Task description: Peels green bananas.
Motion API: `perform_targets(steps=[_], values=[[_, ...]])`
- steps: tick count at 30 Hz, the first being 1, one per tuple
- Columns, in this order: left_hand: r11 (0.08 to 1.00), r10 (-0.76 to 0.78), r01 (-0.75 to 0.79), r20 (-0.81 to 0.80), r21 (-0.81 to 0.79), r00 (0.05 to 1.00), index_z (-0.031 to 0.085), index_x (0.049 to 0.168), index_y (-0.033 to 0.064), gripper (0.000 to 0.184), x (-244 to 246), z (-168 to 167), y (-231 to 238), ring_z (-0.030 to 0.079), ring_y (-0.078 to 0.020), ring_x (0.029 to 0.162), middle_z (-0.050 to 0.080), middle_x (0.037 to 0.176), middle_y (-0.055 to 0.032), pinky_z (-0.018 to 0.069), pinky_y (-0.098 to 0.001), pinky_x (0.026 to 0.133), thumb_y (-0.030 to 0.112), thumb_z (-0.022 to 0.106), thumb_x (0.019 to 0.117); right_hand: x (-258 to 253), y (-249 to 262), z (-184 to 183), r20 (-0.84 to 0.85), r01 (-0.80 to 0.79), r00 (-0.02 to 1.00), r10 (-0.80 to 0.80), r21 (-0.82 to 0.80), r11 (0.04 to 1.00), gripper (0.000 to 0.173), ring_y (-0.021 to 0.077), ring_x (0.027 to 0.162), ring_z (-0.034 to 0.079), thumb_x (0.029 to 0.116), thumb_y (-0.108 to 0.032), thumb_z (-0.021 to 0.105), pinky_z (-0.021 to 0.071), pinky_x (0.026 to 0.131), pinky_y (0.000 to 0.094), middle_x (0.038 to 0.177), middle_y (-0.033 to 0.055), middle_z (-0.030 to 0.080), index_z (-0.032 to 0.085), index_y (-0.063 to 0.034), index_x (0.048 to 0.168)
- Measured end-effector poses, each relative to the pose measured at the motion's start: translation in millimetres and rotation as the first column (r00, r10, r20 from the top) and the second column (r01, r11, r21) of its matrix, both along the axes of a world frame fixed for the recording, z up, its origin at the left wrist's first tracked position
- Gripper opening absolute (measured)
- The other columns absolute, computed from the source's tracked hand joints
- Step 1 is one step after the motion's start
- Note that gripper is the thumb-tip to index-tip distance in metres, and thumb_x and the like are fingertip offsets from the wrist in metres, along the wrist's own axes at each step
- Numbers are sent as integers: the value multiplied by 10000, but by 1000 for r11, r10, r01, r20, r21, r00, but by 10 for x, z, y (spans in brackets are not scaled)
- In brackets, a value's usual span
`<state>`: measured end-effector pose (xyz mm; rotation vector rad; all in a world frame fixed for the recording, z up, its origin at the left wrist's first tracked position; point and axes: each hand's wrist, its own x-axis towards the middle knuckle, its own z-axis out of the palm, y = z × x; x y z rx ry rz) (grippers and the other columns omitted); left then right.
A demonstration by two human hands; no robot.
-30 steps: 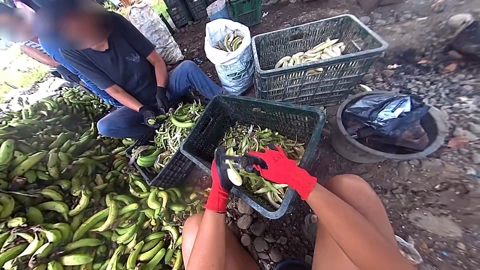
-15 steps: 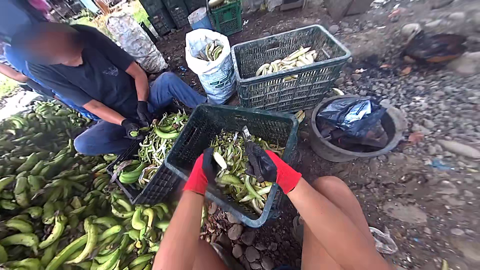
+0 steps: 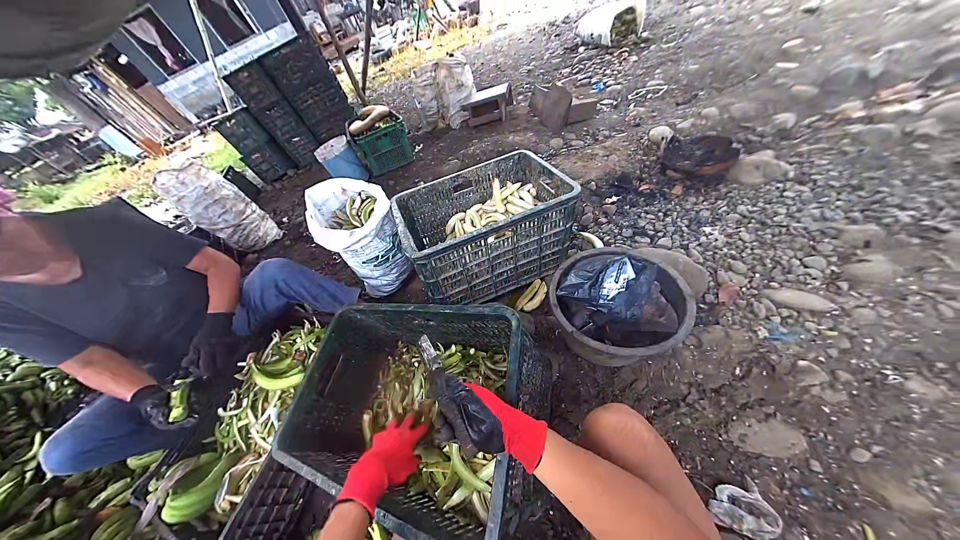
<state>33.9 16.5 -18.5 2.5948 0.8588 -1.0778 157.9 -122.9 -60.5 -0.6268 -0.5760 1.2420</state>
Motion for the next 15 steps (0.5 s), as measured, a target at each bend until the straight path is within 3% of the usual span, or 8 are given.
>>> perform_targets(steps=[1,3,5,9,11,13,14,15], values=[[1000,-15,14,-93,-15,996,400,1577,208,709,-80,-236,-61,268,-487,1487,245,1668,-177,308,-727,1102,225,707,938,-13,-11,36,0,10,1000,-10,-1,1000,291,51,540,577,1105,-245,366,521,532,205,713,-62,598,452,-92,1338],[999,-22,26,-134,30,991,376,1584,216,804,-151,-435,-146,410,-490,1397,360,1597,-215,376,-719,1050,247,764,880,-15,-20,49,32,29,999,-28,-10,1000,303,54,553,584,1104,-234,375,527,544,210,722,-57,598,449,-70,1347],[996,-30,42,-151,79,988,385,1575,210,824,-165,-395,-195,492,-461,1338,490,1492,-229,398,-691,1046,303,776,856,-18,-17,4,80,26,996,-27,8,1000,355,56,567,591,1102,-251,377,530,551,210,738,-57,605,421,-59,1398],[989,-102,113,-111,98,989,556,1456,229,646,-177,-153,-142,544,-401,1296,546,1450,-169,423,-648,1043,357,764,858,-6,-16,56,134,42,990,-39,-20,999,398,64,563,581,1107,-268,372,534,558,226,738,-47,593,409,-46,1434],[988,-71,69,11,139,997,628,1372,199,534,-241,12,-83,573,-401,1258,565,1423,-177,444,-631,1026,378,739,881,22,-28,99,165,47,986,-39,-46,998,400,67,576,582,1112,-274,367,535,561,226,766,-37,591,404,-43,1437],[984,71,-114,292,133,954,654,1330,124,509,-383,213,1,571,-419,1256,571,1391,-228,441,-619,1048,340,757,881,51,-32,178,131,79,989,-69,-77,994,397,85,568,575,1121,-283,348,539,564,247,755,-24,582,414,-45,1431],[970,179,-237,495,57,850,648,1317,44,508,-487,297,21,560,-416,1275,573,1380,-260,418,-591,1089,272,777,881,74,-46,240,117,98,989,-85,-108,989,397,96,564,564,1129,-298,341,537,569,264,746,-15,569,426,-48,1426],[935,303,-344,694,-85,654,627,1309,-39,509,-589,360,-1,568,-370,1271,595,1345,-267,411,-520,1117,176,786,875,106,-59,271,102,118,989,-106,-119,986,392,105,560,574,1130,-321,336,550,574,277,726,-13,573,454,-53,1390]])
